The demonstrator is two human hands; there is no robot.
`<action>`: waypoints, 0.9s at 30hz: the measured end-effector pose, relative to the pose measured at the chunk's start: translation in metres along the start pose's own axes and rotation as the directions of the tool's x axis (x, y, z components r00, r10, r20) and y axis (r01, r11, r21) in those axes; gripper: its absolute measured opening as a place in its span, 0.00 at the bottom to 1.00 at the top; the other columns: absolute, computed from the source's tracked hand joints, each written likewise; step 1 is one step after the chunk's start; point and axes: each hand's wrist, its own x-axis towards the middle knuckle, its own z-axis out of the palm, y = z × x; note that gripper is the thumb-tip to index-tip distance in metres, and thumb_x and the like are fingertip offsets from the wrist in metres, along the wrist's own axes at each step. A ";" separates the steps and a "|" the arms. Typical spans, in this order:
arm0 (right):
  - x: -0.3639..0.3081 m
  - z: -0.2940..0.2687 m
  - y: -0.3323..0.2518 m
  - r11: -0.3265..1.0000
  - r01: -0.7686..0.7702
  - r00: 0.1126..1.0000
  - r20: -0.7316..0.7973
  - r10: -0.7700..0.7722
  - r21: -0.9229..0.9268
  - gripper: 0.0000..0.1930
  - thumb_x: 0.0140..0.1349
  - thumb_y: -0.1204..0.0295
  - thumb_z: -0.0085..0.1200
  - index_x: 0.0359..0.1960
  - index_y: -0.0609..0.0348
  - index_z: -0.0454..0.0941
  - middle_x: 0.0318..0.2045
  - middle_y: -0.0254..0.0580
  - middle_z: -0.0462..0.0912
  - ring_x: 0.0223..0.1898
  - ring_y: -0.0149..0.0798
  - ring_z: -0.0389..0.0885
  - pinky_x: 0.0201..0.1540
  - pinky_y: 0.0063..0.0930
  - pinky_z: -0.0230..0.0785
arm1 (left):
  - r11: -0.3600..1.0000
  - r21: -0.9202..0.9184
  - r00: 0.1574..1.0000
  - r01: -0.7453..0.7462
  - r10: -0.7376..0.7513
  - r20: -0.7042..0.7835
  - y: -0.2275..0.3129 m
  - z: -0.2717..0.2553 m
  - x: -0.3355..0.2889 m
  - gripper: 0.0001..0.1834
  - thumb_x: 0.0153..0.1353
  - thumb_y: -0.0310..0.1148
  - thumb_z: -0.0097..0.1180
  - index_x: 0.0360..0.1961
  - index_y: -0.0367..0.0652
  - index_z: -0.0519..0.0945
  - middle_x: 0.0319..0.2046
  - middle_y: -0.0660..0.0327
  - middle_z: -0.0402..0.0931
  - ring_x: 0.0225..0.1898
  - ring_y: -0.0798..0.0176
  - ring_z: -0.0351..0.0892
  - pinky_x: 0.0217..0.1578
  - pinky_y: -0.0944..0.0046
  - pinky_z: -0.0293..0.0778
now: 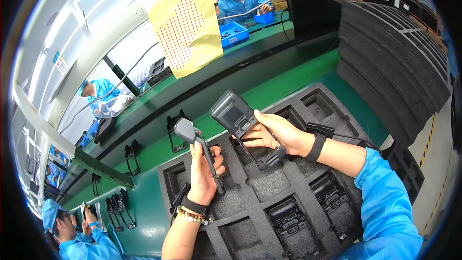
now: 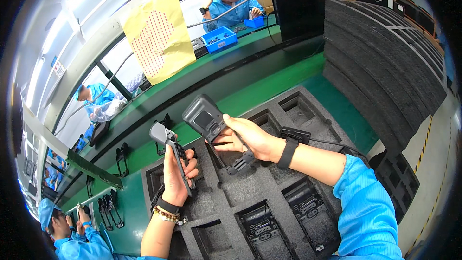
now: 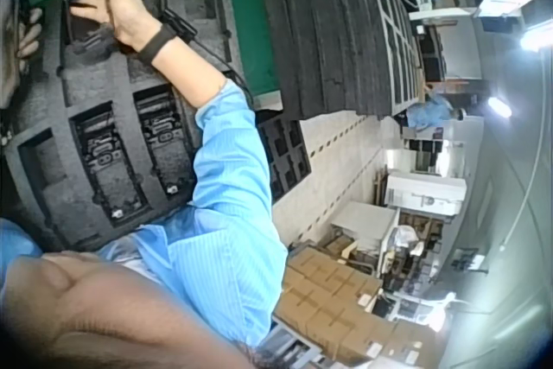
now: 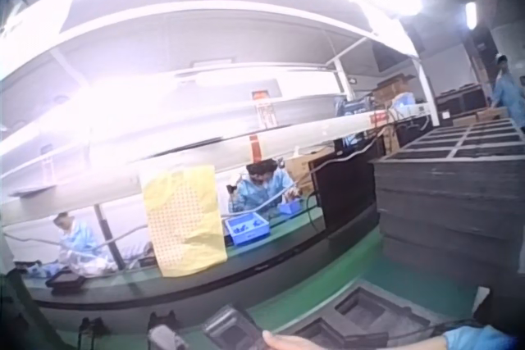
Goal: Assembling and inspecting handheld electronic terminals in a factory assembly line.
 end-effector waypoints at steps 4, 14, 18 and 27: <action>0.000 0.002 -0.001 0.998 0.064 0.997 -0.055 -0.063 0.013 0.23 0.76 0.55 0.37 0.59 0.62 0.67 0.55 0.49 0.77 0.57 0.42 0.78 0.60 0.40 0.74 | 0.992 0.127 0.992 -0.012 0.027 -0.120 -0.001 -0.002 0.004 0.19 0.70 0.51 0.50 0.55 0.59 0.63 0.34 0.69 0.70 0.21 0.81 0.57 0.17 0.80 0.50; -0.003 0.005 -0.005 0.997 0.044 0.997 -0.072 -0.039 0.064 0.22 0.76 0.57 0.35 0.61 0.59 0.65 0.56 0.48 0.76 0.56 0.41 0.79 0.57 0.36 0.77 | 0.984 0.086 0.978 -0.158 0.169 -0.125 -0.006 0.003 0.006 0.18 0.73 0.39 0.50 0.58 0.46 0.65 0.37 0.71 0.66 0.27 0.77 0.61 0.20 0.79 0.56; -0.002 0.002 -0.003 0.998 0.025 0.998 -0.066 -0.021 0.062 0.22 0.77 0.57 0.35 0.61 0.59 0.65 0.56 0.47 0.75 0.57 0.42 0.78 0.57 0.34 0.78 | 0.990 0.056 0.988 -0.132 0.136 -0.071 -0.008 -0.006 0.007 0.14 0.73 0.38 0.49 0.54 0.46 0.66 0.37 0.71 0.66 0.30 0.76 0.64 0.22 0.78 0.60; -0.002 0.002 -0.004 0.999 0.007 0.997 -0.072 -0.004 0.043 0.22 0.76 0.57 0.35 0.60 0.60 0.66 0.56 0.48 0.76 0.58 0.43 0.78 0.55 0.33 0.79 | 0.987 0.082 0.990 -0.135 0.138 -0.040 -0.008 0.002 0.005 0.07 0.73 0.39 0.49 0.42 0.49 0.69 0.34 0.70 0.68 0.34 0.74 0.69 0.30 0.74 0.66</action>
